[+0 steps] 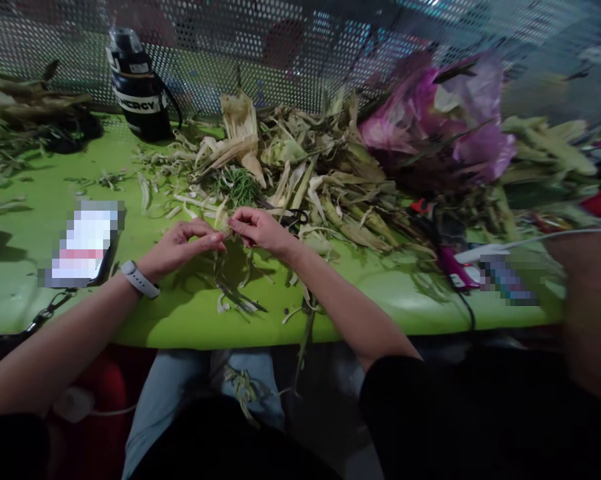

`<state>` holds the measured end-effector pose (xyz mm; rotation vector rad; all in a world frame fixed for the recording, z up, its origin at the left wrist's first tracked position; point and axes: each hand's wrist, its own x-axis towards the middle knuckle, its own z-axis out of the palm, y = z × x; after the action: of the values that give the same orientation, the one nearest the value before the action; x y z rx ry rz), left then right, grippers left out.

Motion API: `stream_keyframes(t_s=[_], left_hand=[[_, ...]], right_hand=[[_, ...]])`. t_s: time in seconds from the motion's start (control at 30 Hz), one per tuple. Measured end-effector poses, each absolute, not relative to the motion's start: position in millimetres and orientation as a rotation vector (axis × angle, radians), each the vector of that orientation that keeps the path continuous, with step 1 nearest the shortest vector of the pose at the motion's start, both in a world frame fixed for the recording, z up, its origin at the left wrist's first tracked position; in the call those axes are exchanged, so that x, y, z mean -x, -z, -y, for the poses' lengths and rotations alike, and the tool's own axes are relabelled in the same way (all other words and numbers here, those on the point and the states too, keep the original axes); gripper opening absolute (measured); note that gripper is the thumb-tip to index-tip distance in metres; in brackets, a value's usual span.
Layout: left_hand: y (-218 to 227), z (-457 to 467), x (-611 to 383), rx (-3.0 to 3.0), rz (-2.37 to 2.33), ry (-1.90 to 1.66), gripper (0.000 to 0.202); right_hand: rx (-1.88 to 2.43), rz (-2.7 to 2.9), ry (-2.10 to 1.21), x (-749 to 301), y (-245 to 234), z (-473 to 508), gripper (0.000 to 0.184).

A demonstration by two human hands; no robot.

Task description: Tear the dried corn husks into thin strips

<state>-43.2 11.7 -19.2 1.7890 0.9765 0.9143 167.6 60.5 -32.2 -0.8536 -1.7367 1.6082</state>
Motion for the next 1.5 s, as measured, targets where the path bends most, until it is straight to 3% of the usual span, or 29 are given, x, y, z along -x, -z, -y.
stream_keyframes(t_s=[0.07, 0.23, 0.53, 1.03, 1.23, 1.5], left_hand=[[18, -11, 44, -1.809, -0.991, -0.885, 0.037], [20, -13, 43, -1.858, -0.973, -0.903, 0.016], [31, -16, 42, -1.609, -0.961, -0.973, 0.036], [30, -16, 41, -1.819, -0.962, -1.039, 0.023], [27, -13, 40, -1.815, -1.021, -1.092, 0.026], [27, -11, 36, -1.843, -1.015, -1.150, 0.021]], right_hand=[[0.866, 1.733, -1.590, -166, 31, -60, 0.036], [0.915, 1.711, -1.665, -165, 29, -56, 0.030], [1.030, 1.455, -1.882, -162, 19, -46, 0.020], [1.058, 1.223, -2.192, -161, 15, -44, 0.016], [1.126, 1.205, -2.069, -158, 18, -42, 0.020], [1.010, 1.152, -2.181, -158, 26, -44, 0.023]])
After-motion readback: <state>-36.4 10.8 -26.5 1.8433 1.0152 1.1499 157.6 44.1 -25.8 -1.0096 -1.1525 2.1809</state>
